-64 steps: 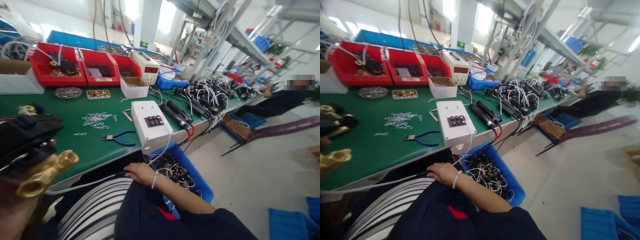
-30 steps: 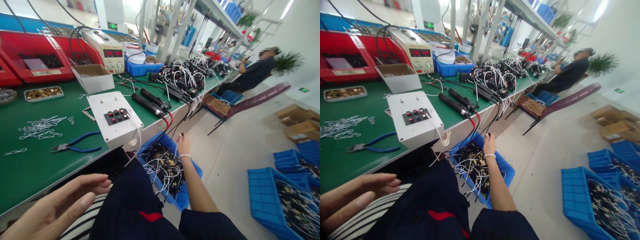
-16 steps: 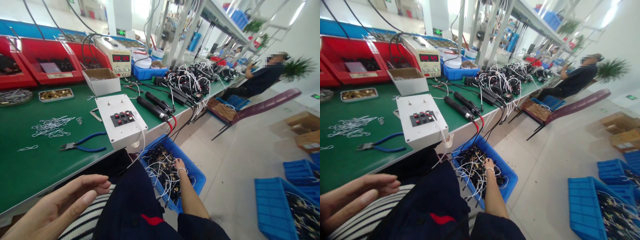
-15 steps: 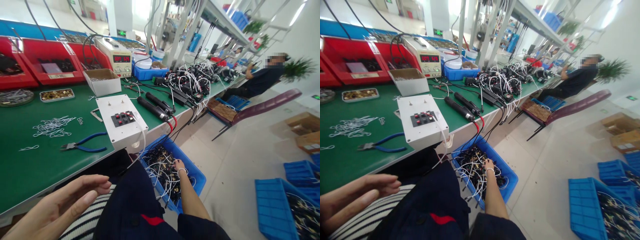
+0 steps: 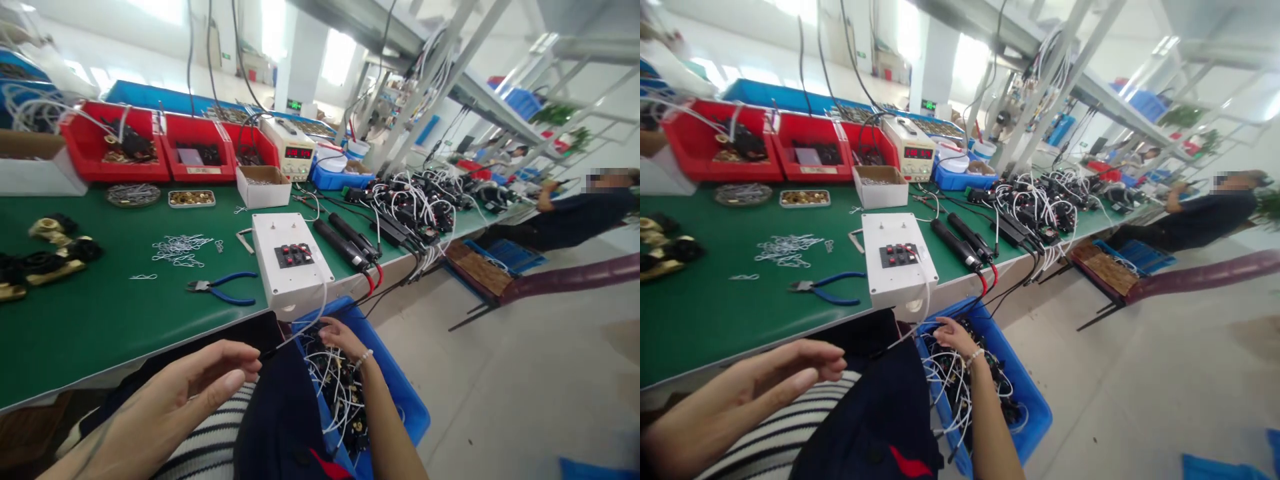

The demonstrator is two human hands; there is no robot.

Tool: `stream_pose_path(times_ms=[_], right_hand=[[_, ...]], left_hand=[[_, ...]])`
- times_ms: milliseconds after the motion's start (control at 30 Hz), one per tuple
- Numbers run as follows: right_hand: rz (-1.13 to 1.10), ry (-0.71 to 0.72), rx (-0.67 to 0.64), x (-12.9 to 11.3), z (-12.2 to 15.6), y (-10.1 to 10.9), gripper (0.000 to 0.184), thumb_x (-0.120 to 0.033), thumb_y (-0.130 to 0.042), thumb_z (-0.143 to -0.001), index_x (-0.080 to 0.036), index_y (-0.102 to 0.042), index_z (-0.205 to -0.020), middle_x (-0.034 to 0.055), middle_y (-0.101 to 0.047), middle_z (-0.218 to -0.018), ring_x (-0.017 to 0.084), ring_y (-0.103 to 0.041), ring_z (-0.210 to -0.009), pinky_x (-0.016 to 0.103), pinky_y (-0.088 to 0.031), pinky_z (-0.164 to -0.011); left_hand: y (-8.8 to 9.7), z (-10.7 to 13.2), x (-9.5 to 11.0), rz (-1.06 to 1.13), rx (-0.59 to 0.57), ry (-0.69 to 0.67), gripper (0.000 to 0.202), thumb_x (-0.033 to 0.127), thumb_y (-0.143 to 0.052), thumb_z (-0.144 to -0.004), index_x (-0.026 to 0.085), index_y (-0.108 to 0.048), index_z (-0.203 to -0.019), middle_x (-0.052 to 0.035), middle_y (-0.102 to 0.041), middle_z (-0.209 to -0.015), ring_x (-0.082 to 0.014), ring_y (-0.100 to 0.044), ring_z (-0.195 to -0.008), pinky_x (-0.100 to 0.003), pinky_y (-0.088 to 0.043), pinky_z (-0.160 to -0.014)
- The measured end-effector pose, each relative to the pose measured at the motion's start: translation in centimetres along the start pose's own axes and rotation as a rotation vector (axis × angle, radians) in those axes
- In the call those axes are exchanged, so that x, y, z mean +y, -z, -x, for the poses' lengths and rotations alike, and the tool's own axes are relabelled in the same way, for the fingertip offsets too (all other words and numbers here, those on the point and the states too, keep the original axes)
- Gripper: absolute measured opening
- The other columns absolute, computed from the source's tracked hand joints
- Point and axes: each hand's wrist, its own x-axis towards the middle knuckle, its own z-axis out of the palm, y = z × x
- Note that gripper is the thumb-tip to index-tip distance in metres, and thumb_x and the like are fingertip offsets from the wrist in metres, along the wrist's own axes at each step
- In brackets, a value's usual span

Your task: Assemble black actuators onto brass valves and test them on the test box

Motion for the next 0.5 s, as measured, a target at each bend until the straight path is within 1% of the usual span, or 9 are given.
stream_pose_path(times_ms=[67,133,167,233,267,333,400,467,500], right_hand=[[-0.013,0.097,-0.151,-2.1,0.0,-2.0,0.061,-0.043,-0.084,-0.074,-0.017,-0.062,-0.125,0.0041,-0.070,-0.092,0.019,-0.067,-0.082,0.034,-0.057,-0.075],[0.016,0.179,-0.266,-3.9,0.1,-4.6,0.073,-0.057,-0.085,-0.064,-0.017,-0.067,-0.122,0.0051,-0.071,-0.087,0.022,-0.067,-0.080,0.037,-0.057,-0.075],[0.044,0.217,-0.308,-4.6,0.1,-5.9,0.074,-0.064,-0.081,-0.063,-0.017,-0.069,-0.119,0.0068,-0.072,-0.087,0.025,-0.067,-0.081,0.040,-0.056,-0.076],[0.111,0.292,-0.350,-5.5,-0.2,-8.5,0.070,-0.073,-0.072,-0.068,-0.019,-0.074,-0.112,0.0108,-0.073,-0.100,0.031,-0.066,-0.097,0.048,-0.051,-0.092],[0.143,0.327,-0.357,-5.9,-0.3,-9.6,0.069,-0.076,-0.069,-0.068,-0.019,-0.077,-0.106,0.0122,-0.073,-0.106,0.034,-0.063,-0.105,0.050,-0.045,-0.100],[0.205,0.379,-0.359,-6.4,-0.5,-11.2,0.072,-0.082,-0.063,-0.068,-0.019,-0.080,-0.097,0.0143,-0.072,-0.110,0.038,-0.060,-0.112,0.053,-0.039,-0.107],[0.207,0.421,-0.315,-7.1,-0.1,-12.0,0.072,-0.084,-0.059,-0.071,-0.020,-0.080,-0.096,0.0147,-0.073,-0.108,0.037,-0.064,-0.105,0.050,-0.046,-0.100],[0.119,0.468,-0.233,-8.2,1.1,-12.3,0.063,-0.078,-0.060,-0.077,-0.022,-0.079,-0.099,0.0124,-0.074,-0.099,0.030,-0.068,-0.089,0.042,-0.053,-0.086],[0.042,0.496,-0.197,-8.9,1.9,-12.5,0.057,-0.073,-0.061,-0.081,-0.023,-0.079,-0.100,0.0107,-0.074,-0.092,0.026,-0.068,-0.080,0.037,-0.054,-0.079]], left_hand=[[0.2,0.1,-0.2,0.017,-0.027,-0.039,0.040,0.057,-0.057,-0.088,0.026,-0.067,-0.112,-0.0042,-0.073,-0.111,-0.0245,-0.067,-0.107,-0.035,-0.054,-0.096],[0.6,0.2,-0.3,0.054,0.007,-0.103,0.036,0.052,-0.055,-0.090,0.025,-0.065,-0.112,-0.0032,-0.072,-0.110,-0.0215,-0.067,-0.106,-0.033,-0.053,-0.096],[0.9,0.2,-0.3,0.074,0.039,-0.143,0.034,0.049,-0.055,-0.092,0.025,-0.064,-0.113,-0.0027,-0.072,-0.110,-0.0201,-0.068,-0.106,-0.032,-0.053,-0.096],[2.0,0.2,-0.3,0.064,0.127,-0.212,0.030,0.042,-0.054,-0.092,0.022,-0.064,-0.111,-0.0030,-0.073,-0.109,-0.0183,-0.069,-0.101,-0.030,-0.054,-0.092],[3.0,0.2,-0.3,0.025,0.187,-0.251,0.028,0.040,-0.053,-0.093,0.021,-0.065,-0.110,-0.0031,-0.073,-0.108,-0.0174,-0.070,-0.099,-0.029,-0.055,-0.090],[5.3,0.5,-0.5,-0.092,0.377,-0.301,0.026,0.038,-0.052,-0.093,0.020,-0.065,-0.107,-0.0019,-0.074,-0.104,-0.0152,-0.071,-0.093,-0.026,-0.055,-0.085],[8.1,1.2,-1.0,-0.199,0.586,-0.301,0.027,0.039,-0.049,-0.095,0.021,-0.065,-0.108,-0.0007,-0.074,-0.103,-0.0139,-0.070,-0.091,-0.024,-0.055,-0.083],[10.8,2.4,-1.9,-0.276,0.776,-0.254,0.028,0.040,-0.047,-0.096,0.021,-0.063,-0.109,-0.0020,-0.072,-0.103,-0.0153,-0.069,-0.092,-0.026,-0.054,-0.085],[12.1,3.0,-2.5,-0.308,0.861,-0.220,0.028,0.039,-0.046,-0.096,0.020,-0.063,-0.109,-0.0036,-0.071,-0.103,-0.0169,-0.068,-0.094,-0.029,-0.054,-0.087]])
